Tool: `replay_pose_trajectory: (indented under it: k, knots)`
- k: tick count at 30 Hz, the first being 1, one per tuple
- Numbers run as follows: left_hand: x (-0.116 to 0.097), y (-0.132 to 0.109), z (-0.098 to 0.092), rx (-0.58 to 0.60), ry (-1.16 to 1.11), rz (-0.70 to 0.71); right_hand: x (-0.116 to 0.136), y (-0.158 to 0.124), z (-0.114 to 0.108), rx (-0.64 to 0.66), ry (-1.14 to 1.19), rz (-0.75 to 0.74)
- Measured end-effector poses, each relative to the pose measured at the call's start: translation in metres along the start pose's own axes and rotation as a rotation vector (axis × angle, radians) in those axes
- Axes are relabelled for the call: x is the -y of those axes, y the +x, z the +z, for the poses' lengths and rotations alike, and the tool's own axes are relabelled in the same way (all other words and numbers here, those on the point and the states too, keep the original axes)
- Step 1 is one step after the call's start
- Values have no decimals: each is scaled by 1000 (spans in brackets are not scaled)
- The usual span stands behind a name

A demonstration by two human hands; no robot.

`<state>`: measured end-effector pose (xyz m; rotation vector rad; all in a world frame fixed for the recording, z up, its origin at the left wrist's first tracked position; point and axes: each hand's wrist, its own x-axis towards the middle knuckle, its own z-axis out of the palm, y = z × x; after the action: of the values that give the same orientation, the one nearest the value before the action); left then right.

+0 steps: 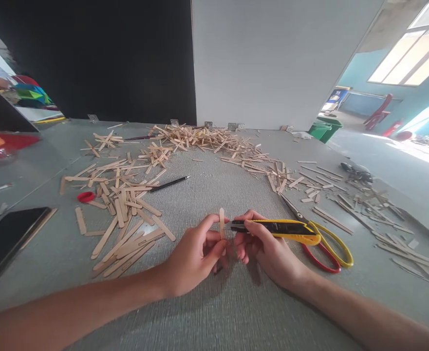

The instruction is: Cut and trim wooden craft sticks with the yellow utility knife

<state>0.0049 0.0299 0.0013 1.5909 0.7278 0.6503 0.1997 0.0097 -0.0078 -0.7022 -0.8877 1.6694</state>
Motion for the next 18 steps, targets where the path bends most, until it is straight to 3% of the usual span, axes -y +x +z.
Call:
replay_pose_trajectory:
  k: [4,9,18]
  knots:
    - [0,-1,0,-21,-15,-16,-2,0,-3,-14,16,-1]
    - [-1,-1,-1,-59,-105,-75,-2,-9,0,-8,-190,-104]
    - [-1,-1,-4,-36,-161,-90,6,-16,13,-38,-341,-122]
